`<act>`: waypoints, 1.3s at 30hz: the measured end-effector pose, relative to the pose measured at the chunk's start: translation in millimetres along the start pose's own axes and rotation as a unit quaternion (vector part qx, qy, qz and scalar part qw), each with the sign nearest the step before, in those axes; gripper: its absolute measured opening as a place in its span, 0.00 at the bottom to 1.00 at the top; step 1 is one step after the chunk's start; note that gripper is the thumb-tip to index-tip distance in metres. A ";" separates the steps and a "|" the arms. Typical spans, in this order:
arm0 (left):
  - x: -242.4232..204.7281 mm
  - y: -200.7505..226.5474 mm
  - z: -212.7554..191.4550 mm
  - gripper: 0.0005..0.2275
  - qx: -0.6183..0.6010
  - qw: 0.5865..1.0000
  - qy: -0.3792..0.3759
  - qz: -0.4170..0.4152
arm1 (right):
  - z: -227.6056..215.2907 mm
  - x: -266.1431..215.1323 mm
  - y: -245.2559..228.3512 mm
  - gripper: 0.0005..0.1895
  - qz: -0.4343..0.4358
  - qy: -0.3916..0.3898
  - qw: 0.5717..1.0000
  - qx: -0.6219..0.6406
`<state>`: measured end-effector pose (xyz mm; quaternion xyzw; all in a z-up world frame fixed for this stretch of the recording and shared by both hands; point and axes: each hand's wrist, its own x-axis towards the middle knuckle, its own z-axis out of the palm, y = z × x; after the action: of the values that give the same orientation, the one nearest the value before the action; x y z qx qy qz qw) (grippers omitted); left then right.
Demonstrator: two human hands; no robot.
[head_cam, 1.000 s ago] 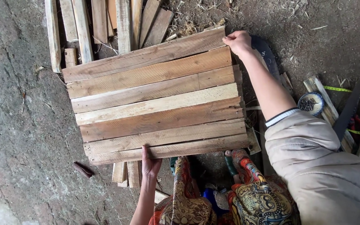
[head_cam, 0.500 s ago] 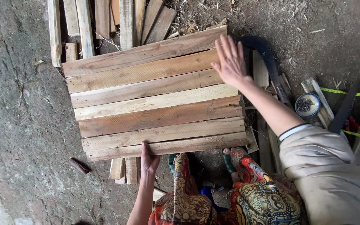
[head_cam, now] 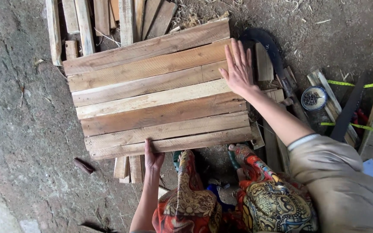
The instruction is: Arranging and nailing wooden planks together to form a flat surface.
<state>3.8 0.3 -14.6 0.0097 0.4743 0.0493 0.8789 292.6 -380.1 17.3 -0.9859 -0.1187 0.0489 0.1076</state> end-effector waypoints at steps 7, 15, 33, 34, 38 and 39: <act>75.9 28.0 -68.5 0.11 0.075 0.994 0.054 0.063 | 15.7 -71.4 5.3 0.45 -0.073 -0.016 0.997 0.031; 99.9 30.8 -83.8 0.15 0.022 0.999 0.024 0.041 | -53.9 -91.9 -8.2 0.41 -0.031 0.027 0.994 0.101; -149.5 11.7 6.1 0.17 0.107 0.993 -0.044 -0.020 | 115.3 -295.7 212.2 0.33 -0.262 0.367 0.796 -0.404; -156.2 7.3 15.1 0.17 0.109 0.993 -0.048 -0.026 | 118.8 -307.8 201.7 0.33 -0.257 0.365 0.798 -0.406; -171.8 -17.1 40.6 0.19 0.102 0.992 -0.065 -0.045 | 127.8 -336.8 165.1 0.30 -0.109 0.201 0.964 0.136; -176.3 -17.8 51.6 0.19 0.092 0.992 -0.070 -0.044 | 129.3 -332.6 156.6 0.30 -0.073 0.142 0.949 0.272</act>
<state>-47.9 -32.9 159.5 0.0731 0.4141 -0.0336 0.9067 -9.8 -584.1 -119.9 -0.9043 -0.1561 -0.0693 0.3912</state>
